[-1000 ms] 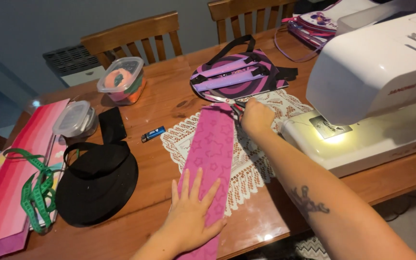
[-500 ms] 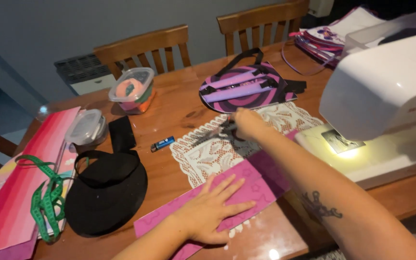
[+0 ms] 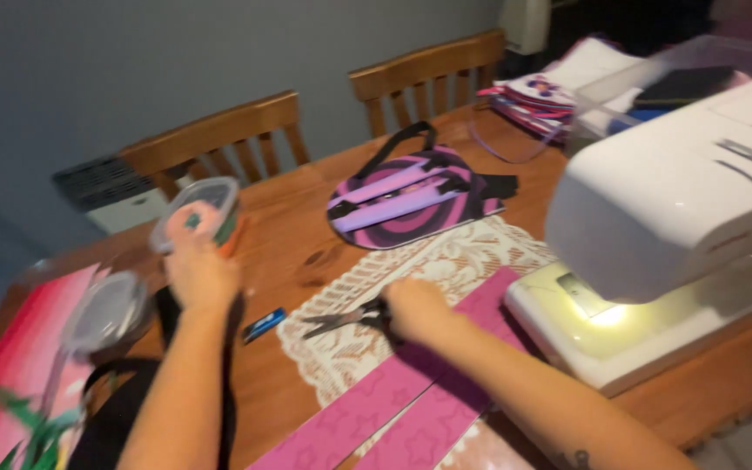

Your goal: Measuring, marking, and cutting fabric on a work table near a sewing machine.

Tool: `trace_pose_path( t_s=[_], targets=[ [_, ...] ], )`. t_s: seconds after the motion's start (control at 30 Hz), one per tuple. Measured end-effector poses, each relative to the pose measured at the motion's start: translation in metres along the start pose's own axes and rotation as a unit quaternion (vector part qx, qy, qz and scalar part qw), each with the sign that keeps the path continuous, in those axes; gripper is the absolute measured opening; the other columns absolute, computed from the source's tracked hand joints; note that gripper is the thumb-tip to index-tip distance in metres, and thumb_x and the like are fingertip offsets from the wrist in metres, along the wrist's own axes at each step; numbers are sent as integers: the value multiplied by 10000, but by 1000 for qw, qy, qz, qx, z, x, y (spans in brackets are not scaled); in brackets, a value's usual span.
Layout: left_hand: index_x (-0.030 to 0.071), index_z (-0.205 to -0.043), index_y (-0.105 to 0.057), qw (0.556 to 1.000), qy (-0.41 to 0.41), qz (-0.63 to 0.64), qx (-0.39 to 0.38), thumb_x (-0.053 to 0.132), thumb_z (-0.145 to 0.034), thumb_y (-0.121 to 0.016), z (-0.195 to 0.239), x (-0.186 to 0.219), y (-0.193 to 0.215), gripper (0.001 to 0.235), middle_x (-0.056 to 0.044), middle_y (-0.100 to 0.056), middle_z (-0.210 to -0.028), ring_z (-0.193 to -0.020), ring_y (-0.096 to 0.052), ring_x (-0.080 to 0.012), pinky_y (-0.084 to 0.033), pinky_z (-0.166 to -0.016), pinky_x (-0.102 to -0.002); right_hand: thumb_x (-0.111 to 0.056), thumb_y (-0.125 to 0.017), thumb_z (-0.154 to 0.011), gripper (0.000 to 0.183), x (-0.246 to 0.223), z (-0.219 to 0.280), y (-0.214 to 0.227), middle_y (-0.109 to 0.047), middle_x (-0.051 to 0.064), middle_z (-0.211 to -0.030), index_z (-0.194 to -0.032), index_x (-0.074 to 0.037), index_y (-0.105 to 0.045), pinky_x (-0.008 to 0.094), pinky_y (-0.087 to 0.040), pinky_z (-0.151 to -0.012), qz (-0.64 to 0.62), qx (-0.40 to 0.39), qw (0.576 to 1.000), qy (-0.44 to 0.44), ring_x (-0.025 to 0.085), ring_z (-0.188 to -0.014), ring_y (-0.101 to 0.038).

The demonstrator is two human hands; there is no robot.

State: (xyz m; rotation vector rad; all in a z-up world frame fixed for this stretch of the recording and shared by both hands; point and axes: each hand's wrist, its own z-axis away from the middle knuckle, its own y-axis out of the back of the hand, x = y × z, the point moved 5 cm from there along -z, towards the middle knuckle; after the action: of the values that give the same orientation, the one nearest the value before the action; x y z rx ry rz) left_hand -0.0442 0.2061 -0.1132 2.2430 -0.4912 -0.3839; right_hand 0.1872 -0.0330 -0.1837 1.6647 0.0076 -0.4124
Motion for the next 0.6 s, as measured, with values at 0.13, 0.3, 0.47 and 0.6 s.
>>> trace_pose_path(
  t_s=[0.13, 0.3, 0.47, 0.6],
  targets=[
    [161, -1018, -742, 989, 25, -143, -30, 290, -874, -612, -26, -39, -68, 232, -34, -769, -973, -911, -748, -266, -536, -744, -410, -102, -629, -703, 39, -30, 46, -1, -632, 82, -709, -722, -108, -596, 481, -511, -567, 30, 242, 955, 167, 315, -628, -633],
    [99, -1379, -628, 946, 193, 256, -38, 141, -1020, -375, -40, -18, -2, 441, -211, -586, -1424, -1187, -522, -494, -354, -939, -550, -253, -680, -914, 210, -55, 114, 16, -667, 99, -961, -826, -64, -655, 480, -447, -801, -68, 194, 924, 322, 309, -847, -625],
    [56, -1287, -707, 994, -21, -101, 45, 77, -903, -596, -35, -58, -58, 401, -85, -613, -1490, -992, -668, -370, -570, -756, -502, -312, -650, -1009, 238, -50, 125, 4, -724, 75, -1148, -993, -86, -722, 485, -444, -1008, -111, 222, 887, 389, 267, -988, -676],
    [-6, -1123, -626, 999, 38, -24, 17, 77, -1036, -520, -36, -77, -15, 160, -216, -537, -1157, -989, -580, -447, -537, -744, -573, -254, -609, -1020, 219, -52, 128, 32, -726, 100, -1094, -1001, -60, -710, 481, -457, -967, -191, 182, 885, 384, 293, -954, -670]
  ],
)
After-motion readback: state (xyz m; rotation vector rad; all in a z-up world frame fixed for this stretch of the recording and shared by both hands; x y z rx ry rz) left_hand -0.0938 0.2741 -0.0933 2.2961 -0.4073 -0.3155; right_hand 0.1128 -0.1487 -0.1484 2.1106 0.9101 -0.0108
